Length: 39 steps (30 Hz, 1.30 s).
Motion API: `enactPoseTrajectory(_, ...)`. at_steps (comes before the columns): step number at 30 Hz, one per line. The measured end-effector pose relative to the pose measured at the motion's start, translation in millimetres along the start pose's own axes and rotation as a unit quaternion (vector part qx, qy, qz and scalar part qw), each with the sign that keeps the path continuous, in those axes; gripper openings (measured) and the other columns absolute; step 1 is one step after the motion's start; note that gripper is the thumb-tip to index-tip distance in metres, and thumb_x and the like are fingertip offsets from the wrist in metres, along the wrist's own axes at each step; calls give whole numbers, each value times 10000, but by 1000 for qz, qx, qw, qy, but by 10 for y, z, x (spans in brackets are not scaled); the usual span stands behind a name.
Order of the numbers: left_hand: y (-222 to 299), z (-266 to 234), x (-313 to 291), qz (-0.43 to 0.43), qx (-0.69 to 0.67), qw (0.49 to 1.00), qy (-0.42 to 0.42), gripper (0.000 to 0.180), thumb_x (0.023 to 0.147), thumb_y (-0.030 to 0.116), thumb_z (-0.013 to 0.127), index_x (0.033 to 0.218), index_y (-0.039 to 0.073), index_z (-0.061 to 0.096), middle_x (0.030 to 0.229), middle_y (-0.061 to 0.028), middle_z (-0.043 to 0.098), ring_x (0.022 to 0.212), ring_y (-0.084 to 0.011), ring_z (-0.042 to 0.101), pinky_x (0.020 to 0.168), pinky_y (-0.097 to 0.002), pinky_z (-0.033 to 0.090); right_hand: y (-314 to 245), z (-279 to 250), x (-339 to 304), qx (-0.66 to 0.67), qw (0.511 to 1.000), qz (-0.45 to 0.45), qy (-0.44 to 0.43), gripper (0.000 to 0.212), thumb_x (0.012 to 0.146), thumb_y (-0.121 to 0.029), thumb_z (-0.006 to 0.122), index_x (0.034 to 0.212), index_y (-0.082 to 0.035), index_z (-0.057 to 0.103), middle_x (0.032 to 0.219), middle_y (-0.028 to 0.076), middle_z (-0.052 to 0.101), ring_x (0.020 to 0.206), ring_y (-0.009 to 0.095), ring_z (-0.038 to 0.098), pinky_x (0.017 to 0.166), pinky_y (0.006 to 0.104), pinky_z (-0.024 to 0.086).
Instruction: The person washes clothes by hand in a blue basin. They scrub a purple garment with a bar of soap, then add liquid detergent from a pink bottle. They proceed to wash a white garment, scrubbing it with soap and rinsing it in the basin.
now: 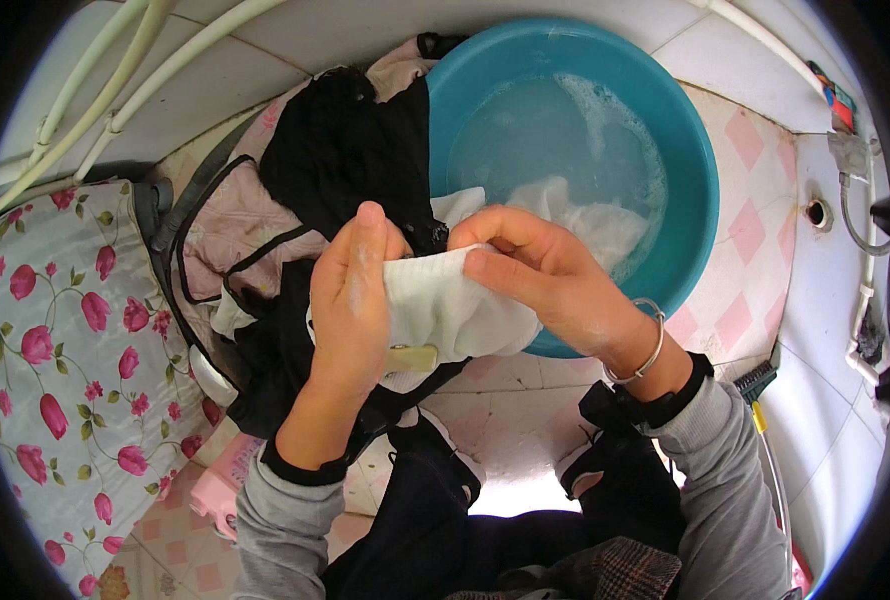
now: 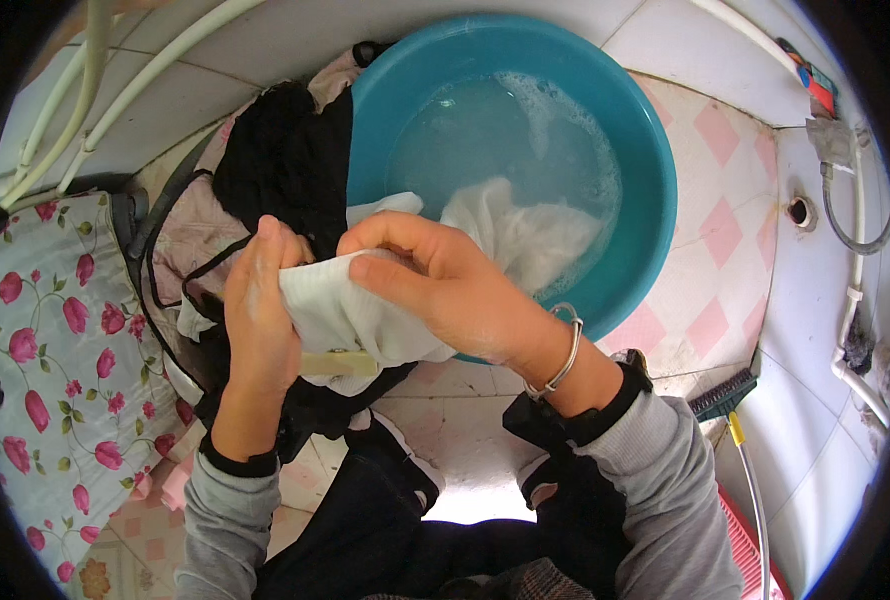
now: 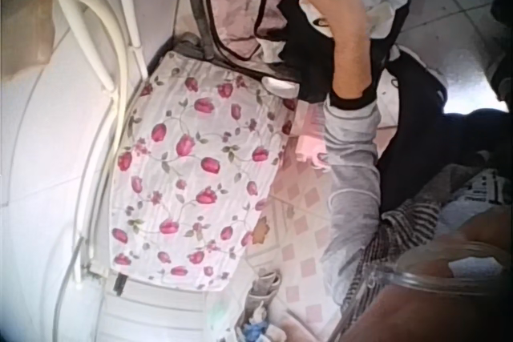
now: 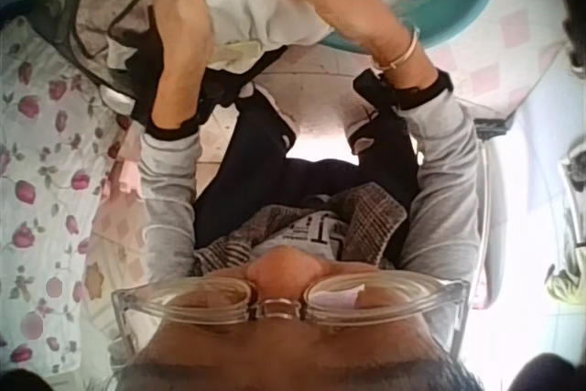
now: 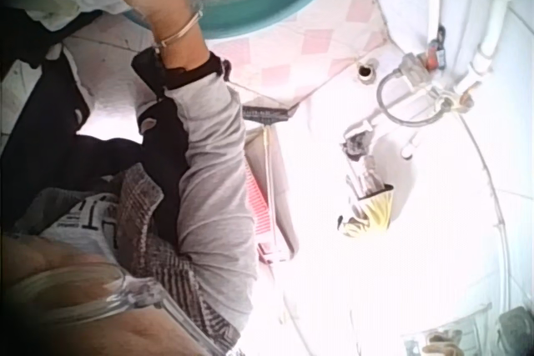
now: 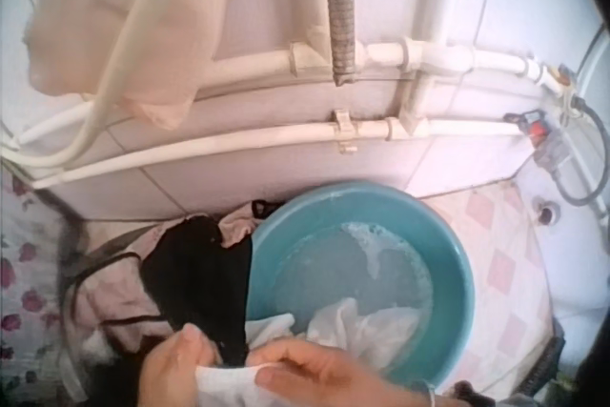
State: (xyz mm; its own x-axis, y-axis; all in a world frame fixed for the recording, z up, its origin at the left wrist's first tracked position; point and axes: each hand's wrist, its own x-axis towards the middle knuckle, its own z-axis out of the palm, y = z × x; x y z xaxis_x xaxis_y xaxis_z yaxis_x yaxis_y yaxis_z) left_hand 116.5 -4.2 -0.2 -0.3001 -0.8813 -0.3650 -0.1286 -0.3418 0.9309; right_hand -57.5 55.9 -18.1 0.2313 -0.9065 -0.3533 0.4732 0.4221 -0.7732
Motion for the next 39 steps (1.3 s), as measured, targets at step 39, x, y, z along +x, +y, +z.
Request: enactPoseTrajectory(39,-196,272,48,483,374,791,23,245,804,174,633,631,107,472,597,-47,449,562,-243,415,581,-381,282,243,555,110,9,960,-28,280,364,1013,-305,491,749,-62,551,715,-82,485,679,27,402,585,231,372)
